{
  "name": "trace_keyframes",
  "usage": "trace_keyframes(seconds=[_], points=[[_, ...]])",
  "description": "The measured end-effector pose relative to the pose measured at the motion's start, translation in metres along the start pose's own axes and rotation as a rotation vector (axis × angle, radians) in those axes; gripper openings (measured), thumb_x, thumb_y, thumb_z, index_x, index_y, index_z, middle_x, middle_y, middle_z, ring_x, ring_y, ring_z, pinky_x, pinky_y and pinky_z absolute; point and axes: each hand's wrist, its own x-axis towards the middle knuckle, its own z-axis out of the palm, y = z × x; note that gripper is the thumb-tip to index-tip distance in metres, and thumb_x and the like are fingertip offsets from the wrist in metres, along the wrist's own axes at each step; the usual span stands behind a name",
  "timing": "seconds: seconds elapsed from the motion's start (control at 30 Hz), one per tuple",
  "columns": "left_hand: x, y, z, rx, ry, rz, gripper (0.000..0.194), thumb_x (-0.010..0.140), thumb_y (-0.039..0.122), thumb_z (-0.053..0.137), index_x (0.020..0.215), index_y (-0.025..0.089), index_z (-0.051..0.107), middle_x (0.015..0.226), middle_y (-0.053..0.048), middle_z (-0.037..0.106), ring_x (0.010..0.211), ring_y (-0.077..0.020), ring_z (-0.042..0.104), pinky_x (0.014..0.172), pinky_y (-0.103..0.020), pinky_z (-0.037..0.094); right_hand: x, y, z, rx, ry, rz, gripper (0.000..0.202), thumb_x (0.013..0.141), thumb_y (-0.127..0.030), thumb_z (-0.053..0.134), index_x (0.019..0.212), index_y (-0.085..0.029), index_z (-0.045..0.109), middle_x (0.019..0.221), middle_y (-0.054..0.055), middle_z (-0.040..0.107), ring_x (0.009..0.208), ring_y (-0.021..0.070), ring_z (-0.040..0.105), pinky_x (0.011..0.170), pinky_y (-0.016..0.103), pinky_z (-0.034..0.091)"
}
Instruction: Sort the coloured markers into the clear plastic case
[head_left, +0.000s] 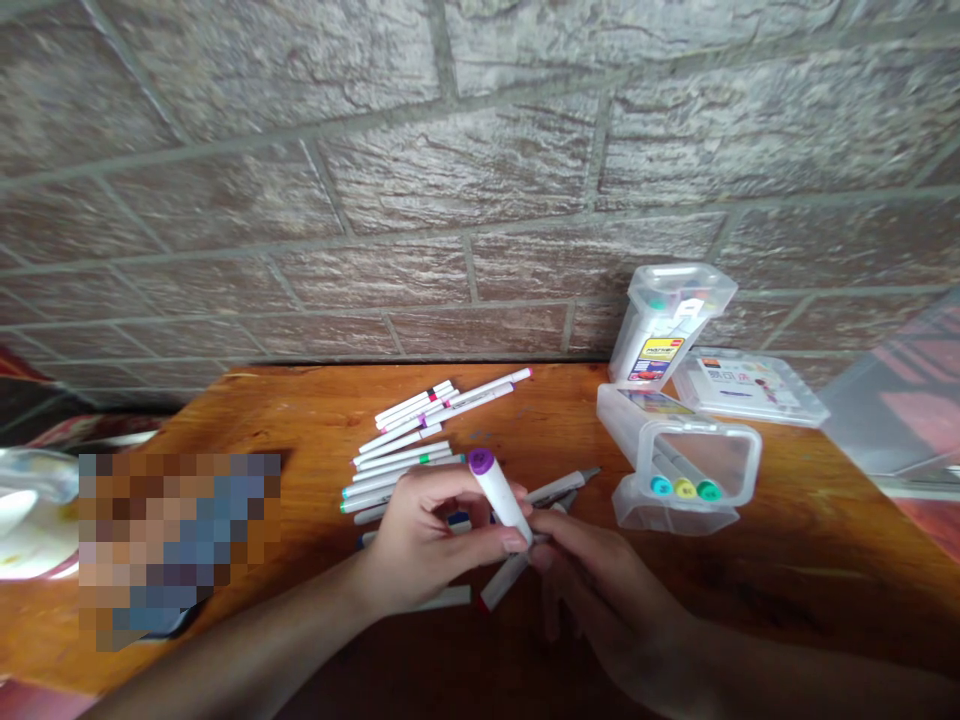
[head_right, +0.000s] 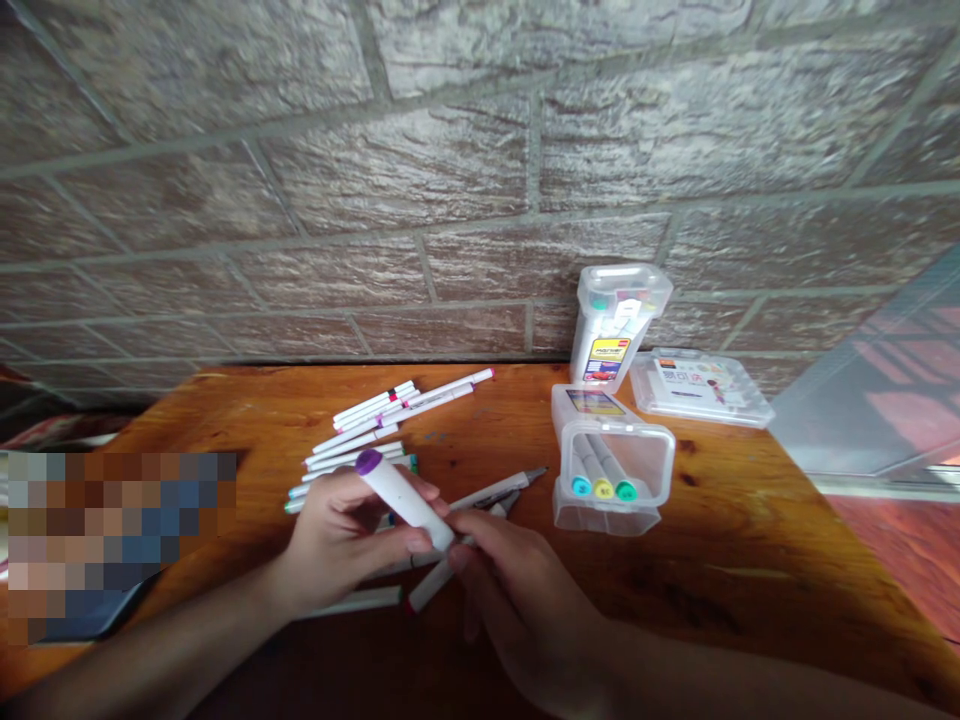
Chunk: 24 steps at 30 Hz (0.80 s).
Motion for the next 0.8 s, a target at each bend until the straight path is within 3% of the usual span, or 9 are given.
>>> trace_keyframes(seconds=[0.17, 0.27, 0.43, 0.57, 0.8], points=[[0.004, 0.002, -0.004, 0.159, 0.026, 0.162, 0.019, 0.085, 0.018, 0.090, 0.102, 0.016, 0.084, 0.088, -0.009, 0.082, 0.072, -0.0166, 0.073, 0.064, -0.024, 0.058, -0.001, 0.004, -0.001, -0.020, 0.074, 0.010, 0.033, 0.113, -0.044, 0.054, 0.137, -0.023, 0.060, 0.097, 0.004, 0.072, 0.067, 0.0139, 0.065, 0.058, 0.024, 0.052], [0.007, 0.002, -0.006, 0.264, -0.009, 0.279, 0.023, 0.085, 0.017, 0.089, 0.108, 0.015, 0.083, 0.094, -0.011, 0.082, 0.079, -0.0185, 0.075, 0.072, -0.027, 0.059, -0.001, 0.004, -0.001, -0.025, 0.142, -0.025, 0.027, 0.112, -0.042, 0.057, 0.129, -0.024, 0.065, 0.092, 0.002, 0.071, 0.063, 0.0130, 0.062, 0.054, 0.023, 0.049], [0.011, -0.001, -0.006, 0.405, -0.084, 0.431, 0.027, 0.090, 0.022, 0.086, 0.115, 0.016, 0.080, 0.094, -0.010, 0.084, 0.081, -0.0202, 0.075, 0.075, -0.031, 0.058, -0.001, -0.007, -0.002, -0.071, 0.275, -0.151, 0.016, 0.108, -0.032, 0.063, 0.119, -0.024, 0.070, 0.104, 0.007, 0.074, 0.066, 0.0150, 0.064, 0.055, 0.025, 0.052], [0.010, 0.000, -0.007, 0.433, -0.104, 0.457, 0.023, 0.093, 0.022, 0.083, 0.114, 0.017, 0.079, 0.095, -0.010, 0.086, 0.081, -0.0210, 0.075, 0.076, -0.033, 0.059, -0.004, -0.010, -0.001, -0.117, 0.293, -0.269, 0.019, 0.105, -0.023, 0.065, 0.123, -0.027, 0.071, 0.105, 0.006, 0.077, 0.071, 0.0171, 0.070, 0.061, 0.027, 0.055], [0.010, 0.001, -0.006, 0.361, -0.067, 0.439, 0.022, 0.091, 0.017, 0.083, 0.114, 0.017, 0.080, 0.101, -0.013, 0.086, 0.095, -0.0235, 0.080, 0.085, -0.033, 0.067, -0.007, -0.008, -0.001, -0.114, 0.246, -0.318, 0.034, 0.103, -0.018, 0.065, 0.134, -0.032, 0.065, 0.109, 0.005, 0.077, 0.078, 0.0193, 0.074, 0.059, 0.026, 0.054]])
